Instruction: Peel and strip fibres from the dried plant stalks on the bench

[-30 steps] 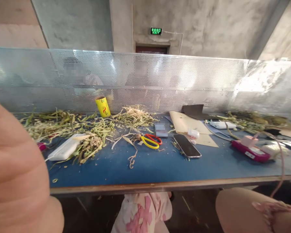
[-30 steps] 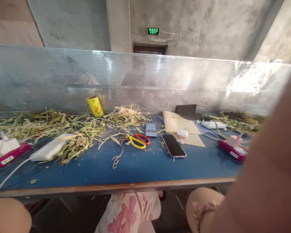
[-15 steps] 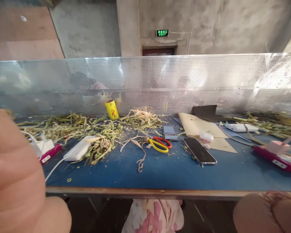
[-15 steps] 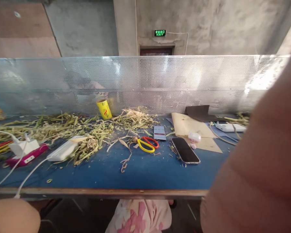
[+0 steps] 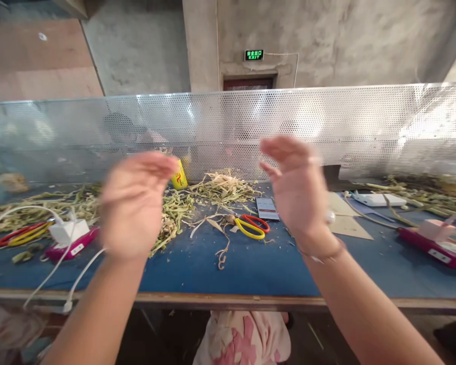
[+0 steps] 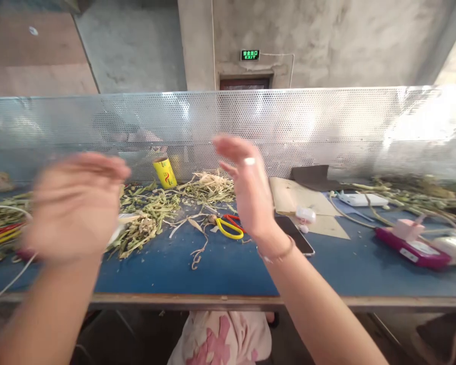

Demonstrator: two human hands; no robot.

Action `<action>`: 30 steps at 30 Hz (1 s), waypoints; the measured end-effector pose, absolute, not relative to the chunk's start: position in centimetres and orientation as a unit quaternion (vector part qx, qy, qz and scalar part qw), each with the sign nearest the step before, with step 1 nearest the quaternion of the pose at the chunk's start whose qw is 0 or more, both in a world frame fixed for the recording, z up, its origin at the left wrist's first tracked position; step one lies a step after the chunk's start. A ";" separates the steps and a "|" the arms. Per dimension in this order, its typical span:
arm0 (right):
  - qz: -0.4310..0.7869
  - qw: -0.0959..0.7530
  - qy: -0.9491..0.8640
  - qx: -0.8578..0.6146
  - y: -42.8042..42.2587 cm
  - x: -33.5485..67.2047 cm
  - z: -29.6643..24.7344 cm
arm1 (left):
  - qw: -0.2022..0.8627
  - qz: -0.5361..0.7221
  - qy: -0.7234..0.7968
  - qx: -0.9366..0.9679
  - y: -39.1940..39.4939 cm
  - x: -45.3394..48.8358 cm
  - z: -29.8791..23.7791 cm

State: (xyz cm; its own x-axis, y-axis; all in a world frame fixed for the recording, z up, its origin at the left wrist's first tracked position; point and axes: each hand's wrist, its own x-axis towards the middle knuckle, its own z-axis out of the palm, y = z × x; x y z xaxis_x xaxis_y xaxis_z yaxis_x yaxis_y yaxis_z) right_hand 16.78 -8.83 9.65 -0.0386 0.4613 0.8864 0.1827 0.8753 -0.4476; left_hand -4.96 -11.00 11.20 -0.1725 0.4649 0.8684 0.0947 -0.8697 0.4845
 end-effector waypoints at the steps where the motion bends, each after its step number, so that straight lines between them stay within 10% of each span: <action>1: 0.123 0.627 -0.734 -0.231 -6.4 15.8 8.7 | 0.143 0.677 0.274 0.668 -9.3 -4.6 10.6; 6: 0.103 0.446 -0.810 -0.367 3.2 12.0 1.0 | 0.065 0.285 0.561 0.774 0.8 -4.2 4.8; 16: -0.027 0.295 -0.859 -0.417 1.8 10.8 -2.8 | 0.066 0.082 0.647 0.755 3.1 -7.4 1.1; 23: -0.011 0.238 -0.879 -0.414 1.5 9.9 -3.0 | 0.081 0.087 0.606 0.787 3.9 -8.1 0.5; 30: 0.022 0.371 -0.846 -0.383 2.4 11.6 -2.4 | 0.133 0.258 0.547 0.785 3.6 -7.3 1.0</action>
State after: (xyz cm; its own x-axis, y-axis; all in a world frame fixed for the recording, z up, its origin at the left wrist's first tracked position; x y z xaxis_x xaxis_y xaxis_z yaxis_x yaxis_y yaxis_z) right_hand 11.57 2.36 -2.45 -0.4311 0.6638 0.6111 0.6310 0.7059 -0.3217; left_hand -7.33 3.59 0.97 0.2685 0.9276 0.2596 0.7910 -0.3661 0.4901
